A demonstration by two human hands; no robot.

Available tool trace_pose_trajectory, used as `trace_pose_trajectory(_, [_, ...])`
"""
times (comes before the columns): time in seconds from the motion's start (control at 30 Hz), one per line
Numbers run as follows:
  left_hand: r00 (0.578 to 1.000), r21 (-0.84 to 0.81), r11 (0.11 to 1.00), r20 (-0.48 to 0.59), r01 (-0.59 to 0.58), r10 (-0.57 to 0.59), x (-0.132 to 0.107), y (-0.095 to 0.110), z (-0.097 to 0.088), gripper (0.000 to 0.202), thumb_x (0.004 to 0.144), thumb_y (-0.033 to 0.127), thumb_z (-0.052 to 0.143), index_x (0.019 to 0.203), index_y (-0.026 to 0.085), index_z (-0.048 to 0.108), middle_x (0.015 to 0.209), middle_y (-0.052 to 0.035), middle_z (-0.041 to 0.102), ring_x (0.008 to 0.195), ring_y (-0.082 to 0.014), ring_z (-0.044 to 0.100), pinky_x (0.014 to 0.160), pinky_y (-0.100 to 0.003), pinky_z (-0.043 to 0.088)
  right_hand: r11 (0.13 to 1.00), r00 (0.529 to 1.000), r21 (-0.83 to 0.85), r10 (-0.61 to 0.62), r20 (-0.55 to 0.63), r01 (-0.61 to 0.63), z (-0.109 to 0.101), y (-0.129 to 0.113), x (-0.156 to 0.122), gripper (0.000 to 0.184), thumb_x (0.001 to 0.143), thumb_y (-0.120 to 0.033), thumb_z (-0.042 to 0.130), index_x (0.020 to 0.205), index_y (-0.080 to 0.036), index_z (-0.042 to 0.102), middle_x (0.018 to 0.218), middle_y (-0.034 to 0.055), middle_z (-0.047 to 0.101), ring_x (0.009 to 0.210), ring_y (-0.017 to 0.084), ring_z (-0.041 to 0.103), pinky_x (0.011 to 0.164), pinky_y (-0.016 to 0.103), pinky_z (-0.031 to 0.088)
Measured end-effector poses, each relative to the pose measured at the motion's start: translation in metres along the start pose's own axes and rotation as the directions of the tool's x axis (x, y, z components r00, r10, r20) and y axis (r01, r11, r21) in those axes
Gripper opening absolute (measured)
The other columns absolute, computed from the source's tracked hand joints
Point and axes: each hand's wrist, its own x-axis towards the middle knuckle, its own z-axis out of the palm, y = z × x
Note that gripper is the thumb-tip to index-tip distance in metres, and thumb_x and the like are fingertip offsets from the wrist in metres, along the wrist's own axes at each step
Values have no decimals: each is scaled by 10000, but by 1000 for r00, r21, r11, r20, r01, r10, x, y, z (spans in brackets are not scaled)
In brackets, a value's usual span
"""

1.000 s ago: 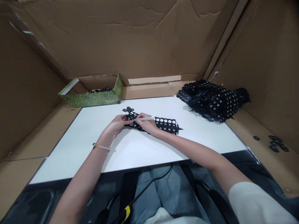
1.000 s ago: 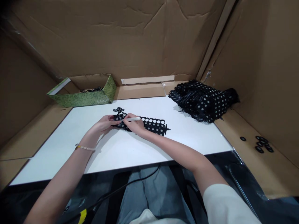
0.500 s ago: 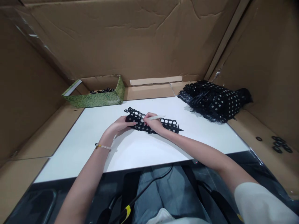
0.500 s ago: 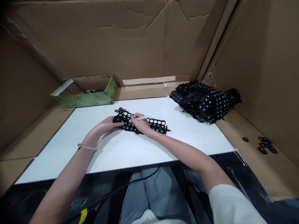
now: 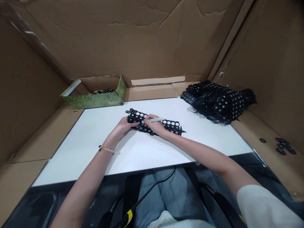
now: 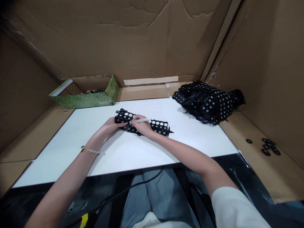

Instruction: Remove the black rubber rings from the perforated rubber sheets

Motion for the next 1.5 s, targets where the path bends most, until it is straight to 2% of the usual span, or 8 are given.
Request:
trace_pose_trajectory(0.3, [999,-19,999,9,38,-37,3,-1,-3,379,441,143,900,772,128,717,833,-96,760,773,-240,689,788,-383,550,1000,1000,22,3,-12,-3,0,1,1,98,763,-291,585,705,-212,580,668,-25,659,642,140,594,630,270,440])
trace_pose_trajectory(0.7, [999,-7,999,21,46,-46,1,-1,-3,424,441,173,897,818,113,713,774,-77,739,697,-230,677,677,-366,552,951,995,-297,-98,-27,85,10,-5,-2,113,822,-320,540,760,-244,595,751,-38,683,718,157,597,651,279,405])
trace_pose_trajectory(0.83, [996,14,996,41,83,-84,2,2,-5,390,491,148,884,836,116,705,840,-93,748,749,-231,691,710,-347,562,981,993,-152,-119,6,119,5,-2,0,115,816,-323,561,754,-229,583,699,-35,653,686,146,589,652,267,424])
trace_pose_trajectory(1.0, [994,-47,995,62,90,-87,-1,8,-8,339,597,125,847,895,139,687,1005,-110,745,900,-240,699,823,-341,581,985,991,112,-129,-23,131,-22,4,8,139,775,-322,589,703,-209,551,613,-36,588,599,129,552,588,250,425])
trace_pose_trajectory(1.13, [964,-188,970,245,152,-104,-8,11,-11,346,634,127,819,946,160,676,1019,-124,743,966,-284,703,928,-449,566,970,997,230,-82,6,78,-37,10,21,145,744,-319,596,679,-207,530,582,-44,566,520,107,497,495,226,354])
trace_pose_trajectory(1.27, [923,-171,972,376,159,-85,-15,11,-6,445,607,128,839,1008,211,665,1107,-112,721,1037,-303,690,952,-507,550,965,990,245,-116,78,94,-39,9,28,167,756,-357,602,723,-214,521,579,-48,576,498,100,484,475,216,333])
trace_pose_trajectory(1.33, [948,-102,990,314,92,-56,-17,8,2,524,613,141,847,1086,247,649,1223,-100,677,1063,-278,679,915,-461,574,968,989,216,-139,52,125,-39,6,26,206,796,-416,585,774,-221,520,585,-50,585,508,103,500,492,214,354])
trace_pose_trajectory(1.5, [998,1,999,-21,-51,51,-11,-7,27,538,629,188,841,1118,169,617,1261,-170,643,1010,-290,673,699,-372,617,984,985,63,-167,-39,169,-48,6,26,295,870,-516,517,924,-228,541,614,-42,618,563,126,575,590,234,436])
